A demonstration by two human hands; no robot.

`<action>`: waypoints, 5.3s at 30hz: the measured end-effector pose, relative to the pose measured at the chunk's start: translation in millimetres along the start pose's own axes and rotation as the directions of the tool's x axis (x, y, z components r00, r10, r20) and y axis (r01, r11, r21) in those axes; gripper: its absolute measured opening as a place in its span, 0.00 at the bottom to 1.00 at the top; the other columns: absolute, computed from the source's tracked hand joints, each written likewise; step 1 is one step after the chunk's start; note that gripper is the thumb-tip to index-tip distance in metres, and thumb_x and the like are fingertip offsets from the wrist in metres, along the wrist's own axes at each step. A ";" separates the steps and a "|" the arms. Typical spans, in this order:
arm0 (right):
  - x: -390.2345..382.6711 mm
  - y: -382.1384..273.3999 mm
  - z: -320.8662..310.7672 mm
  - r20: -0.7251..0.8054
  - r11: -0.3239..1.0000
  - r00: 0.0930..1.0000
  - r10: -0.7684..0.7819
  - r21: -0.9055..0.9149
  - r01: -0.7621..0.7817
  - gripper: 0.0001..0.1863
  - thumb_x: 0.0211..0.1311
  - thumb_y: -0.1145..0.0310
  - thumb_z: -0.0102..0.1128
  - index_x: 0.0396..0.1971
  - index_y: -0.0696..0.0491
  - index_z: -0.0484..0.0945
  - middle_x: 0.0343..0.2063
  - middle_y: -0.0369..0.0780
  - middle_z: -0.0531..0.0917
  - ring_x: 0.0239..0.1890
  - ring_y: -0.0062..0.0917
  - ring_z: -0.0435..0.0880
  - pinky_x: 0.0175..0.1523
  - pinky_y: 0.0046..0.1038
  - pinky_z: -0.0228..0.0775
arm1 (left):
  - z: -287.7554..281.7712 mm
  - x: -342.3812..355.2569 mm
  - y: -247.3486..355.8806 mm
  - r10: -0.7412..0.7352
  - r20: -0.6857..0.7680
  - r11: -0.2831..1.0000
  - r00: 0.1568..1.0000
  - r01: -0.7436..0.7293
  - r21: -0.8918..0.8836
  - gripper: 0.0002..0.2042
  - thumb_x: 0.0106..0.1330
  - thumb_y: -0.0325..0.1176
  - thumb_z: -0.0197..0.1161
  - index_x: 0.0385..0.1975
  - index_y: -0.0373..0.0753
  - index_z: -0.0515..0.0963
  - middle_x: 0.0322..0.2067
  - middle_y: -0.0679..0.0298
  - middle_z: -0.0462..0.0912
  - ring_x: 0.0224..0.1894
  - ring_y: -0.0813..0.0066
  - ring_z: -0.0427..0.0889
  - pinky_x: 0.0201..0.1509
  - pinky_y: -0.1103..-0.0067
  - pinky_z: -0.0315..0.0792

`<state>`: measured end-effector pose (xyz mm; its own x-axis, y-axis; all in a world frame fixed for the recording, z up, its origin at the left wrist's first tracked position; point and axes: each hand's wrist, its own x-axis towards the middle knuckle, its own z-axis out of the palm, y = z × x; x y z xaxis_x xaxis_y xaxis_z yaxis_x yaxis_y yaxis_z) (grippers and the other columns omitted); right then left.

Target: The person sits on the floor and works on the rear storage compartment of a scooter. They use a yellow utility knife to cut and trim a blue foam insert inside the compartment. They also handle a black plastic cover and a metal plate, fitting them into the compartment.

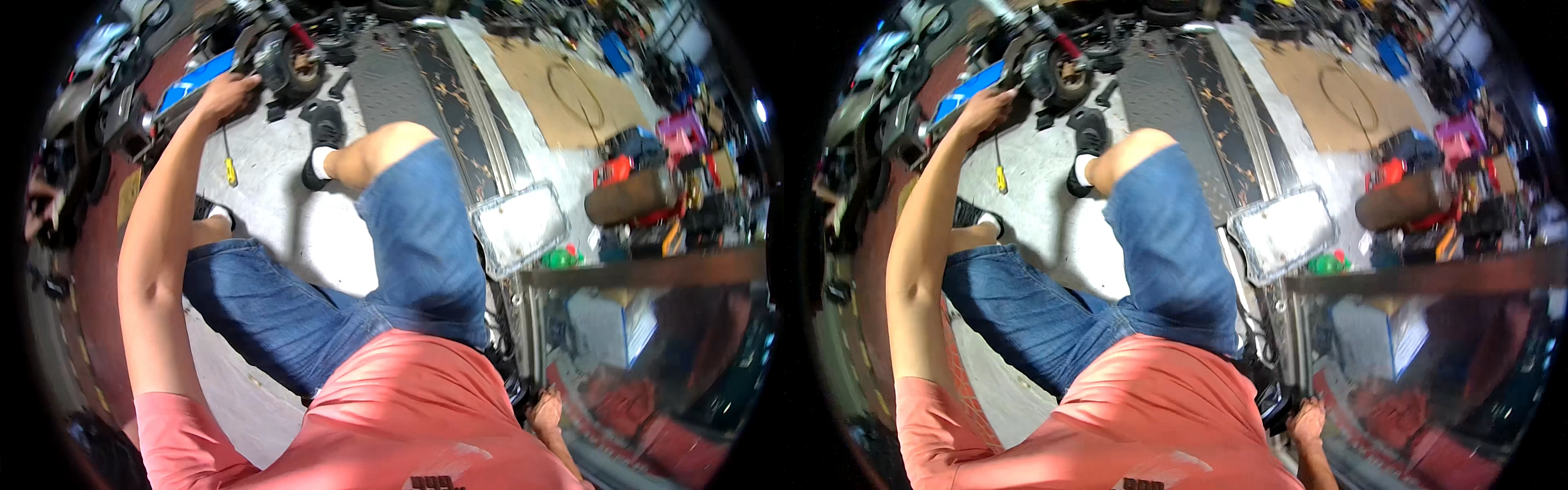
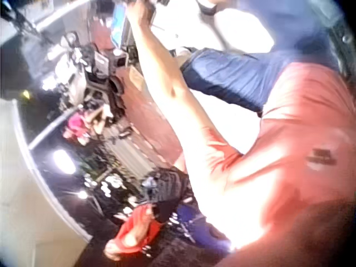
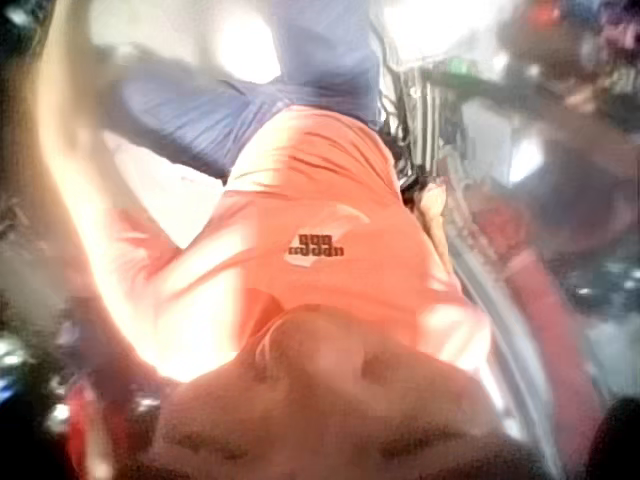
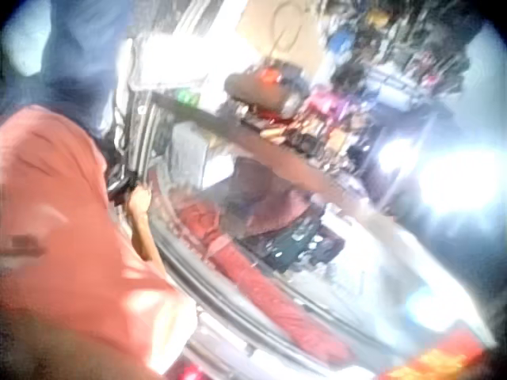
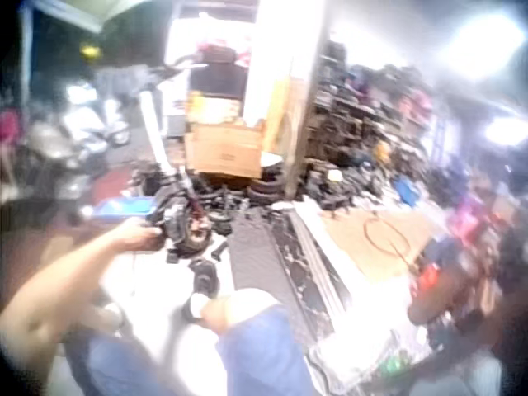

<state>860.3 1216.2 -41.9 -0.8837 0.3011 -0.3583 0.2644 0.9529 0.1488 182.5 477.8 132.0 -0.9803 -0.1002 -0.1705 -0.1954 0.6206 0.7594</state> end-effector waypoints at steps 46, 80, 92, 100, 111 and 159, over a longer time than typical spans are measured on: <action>468.1 -1094.7 -602.6 -0.804 -0.314 -0.004 -0.594 0.228 0.921 0.08 0.57 0.74 0.70 0.36 0.58 0.82 0.34 0.46 0.83 0.41 0.42 0.83 0.49 0.39 0.77 | -301.8 215.5 -168.7 -0.267 -0.314 0.394 0.911 -0.194 -0.898 0.13 0.68 0.41 0.64 0.38 0.35 0.83 0.32 0.63 0.86 0.31 0.74 0.87 0.28 0.79 0.80; 461.4 -1237.8 -679.0 -0.654 -0.461 -0.118 -0.747 0.382 0.801 0.22 0.57 0.66 0.81 0.47 0.59 0.81 0.39 0.45 0.90 0.44 0.29 0.90 0.53 0.33 0.80 | -424.3 177.8 -219.7 -0.066 -0.317 -0.167 0.946 -0.323 -0.931 0.25 0.69 0.43 0.58 0.54 0.26 0.79 0.44 0.49 0.88 0.36 0.53 0.91 0.56 0.54 0.84; 556.3 -1385.1 -613.2 -0.283 -0.326 -0.362 -0.888 -0.170 0.930 0.15 0.64 0.66 0.69 0.43 0.56 0.74 0.38 0.54 0.85 0.44 0.59 0.83 0.47 0.54 0.76 | -461.3 174.6 -351.4 -0.490 -0.322 0.716 0.810 0.164 -0.678 0.12 0.74 0.34 0.61 0.43 0.31 0.84 0.32 0.67 0.85 0.29 0.81 0.81 0.35 0.79 0.78; 587.0 -1408.0 -546.8 0.051 -0.455 -0.460 -0.886 -0.282 0.845 0.15 0.53 0.73 0.65 0.44 0.52 0.81 0.42 0.45 0.87 0.52 0.44 0.85 0.56 0.45 0.80 | -460.8 202.8 -398.6 -0.379 -0.118 0.873 0.918 0.312 -0.376 0.13 0.68 0.35 0.62 0.42 0.32 0.86 0.28 0.61 0.87 0.31 0.74 0.83 0.39 0.72 0.78; 590.4 -1425.3 -507.0 0.195 -0.508 -0.469 -0.862 -0.338 0.793 0.15 0.61 0.68 0.63 0.48 0.48 0.83 0.51 0.40 0.80 0.61 0.37 0.77 0.64 0.48 0.71 | -437.5 270.8 -406.0 -0.119 0.146 0.975 0.982 0.144 -0.171 0.14 0.63 0.33 0.63 0.46 0.34 0.85 0.37 0.50 0.88 0.42 0.62 0.86 0.51 0.68 0.78; 614.8 -1412.5 -511.6 0.076 -0.443 -0.437 -0.896 -0.129 0.887 0.13 0.59 0.73 0.65 0.44 0.54 0.83 0.46 0.46 0.82 0.52 0.47 0.85 0.55 0.46 0.80 | -450.4 286.8 -381.4 -0.408 0.281 0.890 0.869 0.447 -0.090 0.16 0.66 0.36 0.64 0.50 0.36 0.85 0.35 0.55 0.87 0.34 0.67 0.86 0.36 0.69 0.82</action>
<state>-254.0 36.6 -0.8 0.1783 -0.9828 -0.0475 -0.9510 -0.1598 -0.2647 -37.5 -137.9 76.4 -0.7637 -0.1218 -0.6339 -0.6146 0.4376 0.6563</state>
